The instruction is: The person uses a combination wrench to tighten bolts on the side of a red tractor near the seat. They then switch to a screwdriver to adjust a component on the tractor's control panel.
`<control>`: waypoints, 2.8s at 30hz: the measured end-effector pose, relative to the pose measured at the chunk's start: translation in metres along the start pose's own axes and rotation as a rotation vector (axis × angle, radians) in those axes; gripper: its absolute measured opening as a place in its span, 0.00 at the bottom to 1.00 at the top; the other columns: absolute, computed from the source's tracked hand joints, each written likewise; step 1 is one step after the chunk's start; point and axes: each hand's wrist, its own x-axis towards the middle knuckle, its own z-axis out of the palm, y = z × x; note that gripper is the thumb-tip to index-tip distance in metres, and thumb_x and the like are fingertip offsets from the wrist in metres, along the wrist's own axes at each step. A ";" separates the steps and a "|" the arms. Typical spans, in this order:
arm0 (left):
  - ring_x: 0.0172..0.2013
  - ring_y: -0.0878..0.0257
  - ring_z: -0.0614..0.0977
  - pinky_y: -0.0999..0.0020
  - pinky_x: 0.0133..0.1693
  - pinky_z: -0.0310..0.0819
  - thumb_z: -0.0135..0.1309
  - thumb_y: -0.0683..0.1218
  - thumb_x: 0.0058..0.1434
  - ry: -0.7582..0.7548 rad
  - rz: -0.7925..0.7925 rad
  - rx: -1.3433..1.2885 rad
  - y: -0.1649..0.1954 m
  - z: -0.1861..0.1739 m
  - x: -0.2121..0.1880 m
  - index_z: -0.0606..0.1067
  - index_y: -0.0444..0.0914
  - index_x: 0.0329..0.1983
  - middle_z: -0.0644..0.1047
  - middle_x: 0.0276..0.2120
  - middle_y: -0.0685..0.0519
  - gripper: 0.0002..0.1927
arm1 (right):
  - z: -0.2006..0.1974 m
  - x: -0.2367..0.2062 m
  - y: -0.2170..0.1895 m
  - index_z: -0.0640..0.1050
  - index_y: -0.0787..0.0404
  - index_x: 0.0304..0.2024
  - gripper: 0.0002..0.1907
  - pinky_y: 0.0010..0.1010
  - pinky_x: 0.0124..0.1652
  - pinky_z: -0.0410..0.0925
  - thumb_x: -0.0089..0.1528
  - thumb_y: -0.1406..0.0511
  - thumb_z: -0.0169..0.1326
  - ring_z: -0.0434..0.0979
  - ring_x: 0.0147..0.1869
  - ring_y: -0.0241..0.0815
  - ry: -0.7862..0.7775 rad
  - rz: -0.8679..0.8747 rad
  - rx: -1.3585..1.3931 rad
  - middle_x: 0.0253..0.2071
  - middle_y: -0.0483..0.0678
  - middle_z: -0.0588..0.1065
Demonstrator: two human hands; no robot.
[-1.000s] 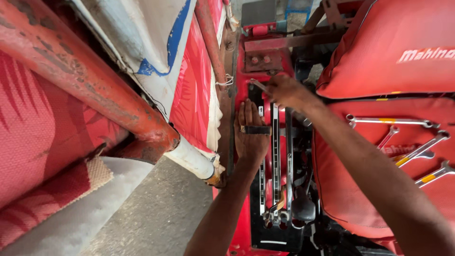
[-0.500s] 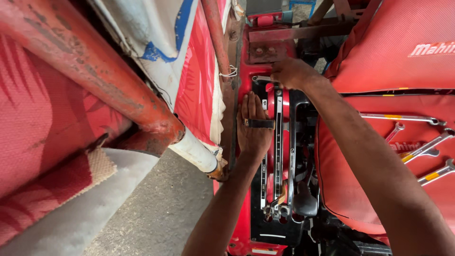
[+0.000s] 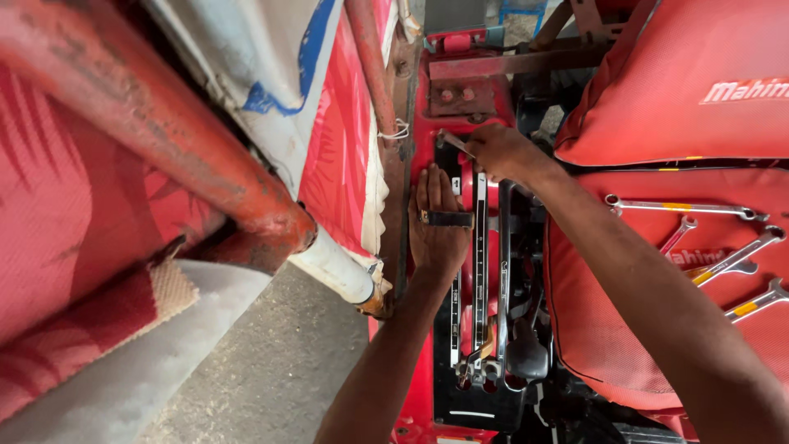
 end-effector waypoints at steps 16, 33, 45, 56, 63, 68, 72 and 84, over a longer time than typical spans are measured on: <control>0.70 0.48 0.64 0.50 0.68 0.61 0.46 0.49 0.73 0.020 0.028 0.009 0.003 0.002 -0.002 0.68 0.28 0.67 0.66 0.68 0.40 0.25 | 0.018 -0.019 -0.017 0.75 0.65 0.42 0.14 0.39 0.26 0.78 0.67 0.60 0.47 0.83 0.28 0.48 -0.204 0.036 0.246 0.29 0.51 0.78; 0.71 0.51 0.65 0.53 0.70 0.61 0.43 0.47 0.74 0.025 0.029 0.057 0.004 0.004 -0.004 0.68 0.28 0.67 0.66 0.69 0.43 0.24 | -0.027 0.021 -0.004 0.85 0.57 0.42 0.14 0.36 0.38 0.70 0.68 0.58 0.52 0.83 0.37 0.46 0.061 -0.190 -0.525 0.30 0.49 0.82; 0.70 0.48 0.64 0.51 0.68 0.59 0.45 0.47 0.68 0.010 0.038 0.014 0.003 0.001 0.000 0.66 0.27 0.67 0.66 0.68 0.40 0.27 | 0.022 0.002 0.013 0.77 0.68 0.46 0.16 0.40 0.26 0.71 0.70 0.60 0.48 0.76 0.29 0.47 -0.065 0.087 0.358 0.33 0.54 0.76; 0.71 0.51 0.65 0.52 0.69 0.61 0.46 0.48 0.73 0.027 0.054 0.079 0.005 -0.001 -0.001 0.68 0.27 0.66 0.66 0.69 0.41 0.25 | -0.024 0.020 -0.007 0.83 0.53 0.48 0.16 0.49 0.51 0.71 0.65 0.55 0.52 0.81 0.49 0.57 0.115 -0.197 -0.579 0.43 0.53 0.81; 0.70 0.50 0.66 0.53 0.69 0.62 0.47 0.47 0.72 0.054 0.063 0.098 0.004 -0.001 0.000 0.68 0.27 0.66 0.67 0.68 0.41 0.25 | -0.016 0.004 -0.012 0.80 0.51 0.53 0.17 0.54 0.46 0.72 0.66 0.54 0.51 0.81 0.46 0.61 0.221 -0.222 -0.639 0.43 0.57 0.81; 0.69 0.48 0.66 0.49 0.67 0.61 0.47 0.49 0.71 0.027 0.027 -0.005 0.005 -0.003 0.003 0.69 0.28 0.64 0.66 0.66 0.40 0.25 | 0.028 -0.022 -0.013 0.74 0.68 0.42 0.12 0.36 0.25 0.75 0.68 0.63 0.46 0.83 0.27 0.44 -0.040 -0.085 -0.085 0.31 0.57 0.80; 0.68 0.47 0.67 0.50 0.66 0.61 0.47 0.47 0.65 0.050 0.050 0.014 0.005 -0.003 0.002 0.68 0.27 0.65 0.67 0.67 0.39 0.28 | 0.018 -0.011 -0.004 0.77 0.67 0.41 0.15 0.38 0.28 0.73 0.70 0.61 0.46 0.78 0.29 0.48 -0.040 0.006 0.152 0.33 0.58 0.78; 0.69 0.48 0.67 0.50 0.67 0.64 0.46 0.46 0.71 0.024 0.042 0.028 0.006 -0.004 0.004 0.68 0.26 0.65 0.68 0.67 0.40 0.24 | -0.031 0.015 -0.009 0.83 0.57 0.43 0.15 0.47 0.50 0.72 0.65 0.57 0.50 0.82 0.47 0.55 0.088 -0.225 -0.566 0.37 0.53 0.82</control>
